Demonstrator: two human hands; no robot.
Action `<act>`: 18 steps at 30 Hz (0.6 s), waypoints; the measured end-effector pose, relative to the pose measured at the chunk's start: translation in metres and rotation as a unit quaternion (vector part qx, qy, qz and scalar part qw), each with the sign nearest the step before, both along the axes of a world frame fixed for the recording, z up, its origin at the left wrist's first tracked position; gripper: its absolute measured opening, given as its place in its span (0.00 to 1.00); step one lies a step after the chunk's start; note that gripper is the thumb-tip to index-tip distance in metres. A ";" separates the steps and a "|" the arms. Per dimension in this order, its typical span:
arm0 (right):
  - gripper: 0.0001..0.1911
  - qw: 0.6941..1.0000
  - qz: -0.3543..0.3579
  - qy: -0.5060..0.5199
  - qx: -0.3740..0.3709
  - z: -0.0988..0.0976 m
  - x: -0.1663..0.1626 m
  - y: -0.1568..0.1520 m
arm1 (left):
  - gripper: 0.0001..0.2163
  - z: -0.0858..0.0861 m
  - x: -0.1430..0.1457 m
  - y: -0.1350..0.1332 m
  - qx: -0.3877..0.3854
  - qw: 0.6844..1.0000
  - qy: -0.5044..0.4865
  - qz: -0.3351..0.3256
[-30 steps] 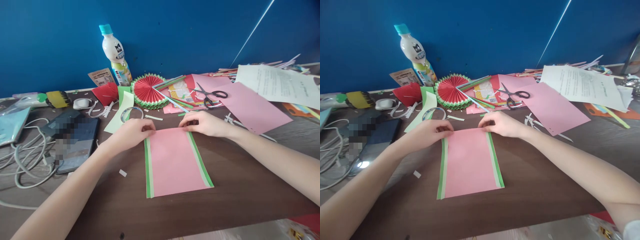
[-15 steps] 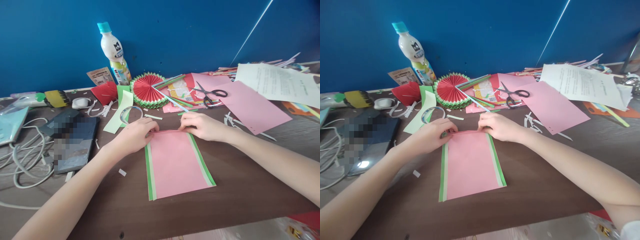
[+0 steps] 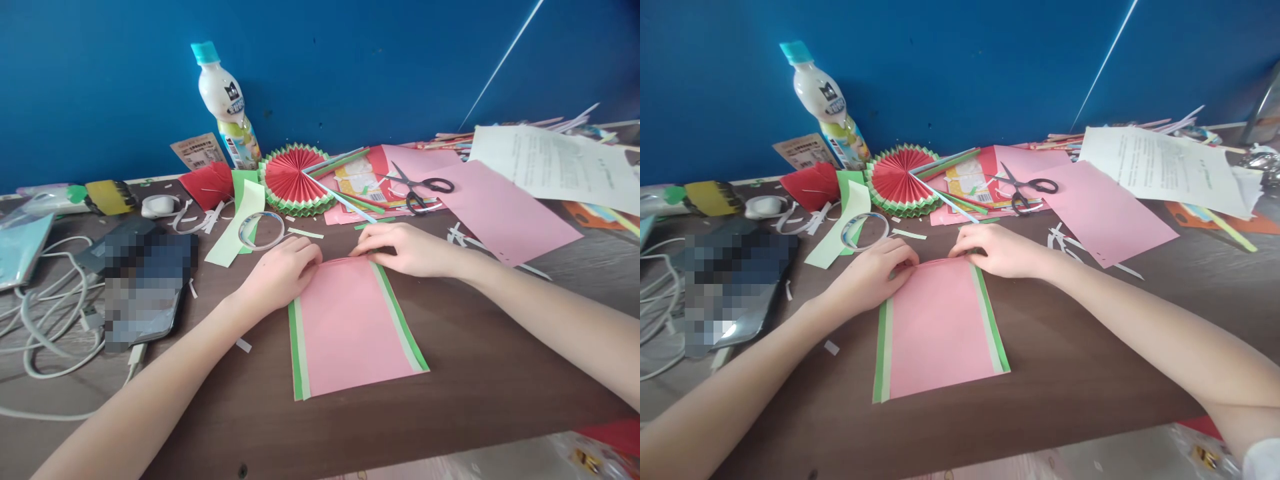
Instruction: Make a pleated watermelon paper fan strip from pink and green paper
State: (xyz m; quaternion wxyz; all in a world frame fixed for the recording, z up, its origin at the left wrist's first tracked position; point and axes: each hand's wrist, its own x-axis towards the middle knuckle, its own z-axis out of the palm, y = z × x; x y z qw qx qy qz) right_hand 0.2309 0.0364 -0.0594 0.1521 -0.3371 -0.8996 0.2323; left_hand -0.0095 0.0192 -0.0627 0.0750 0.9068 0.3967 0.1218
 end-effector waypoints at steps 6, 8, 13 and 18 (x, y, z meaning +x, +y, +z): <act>0.14 0.999 0.000 -0.013 -0.033 0.005 0.004 0.003 | 0.07 0.001 0.000 0.000 0.000 1.000 -0.004 0.001; 0.14 1.000 -0.001 -0.010 -0.026 0.004 0.003 0.002 | 0.07 0.001 0.000 0.000 0.000 1.000 -0.003 0.001; 0.15 1.000 0.005 -0.011 -0.006 0.000 0.001 0.000 | 0.09 -0.002 -0.002 0.000 0.003 1.000 -0.009 -0.005; 0.21 0.999 0.033 -0.015 0.035 -0.005 0.003 0.001 | 0.09 -0.004 -0.003 0.001 -0.003 0.999 -0.027 -0.026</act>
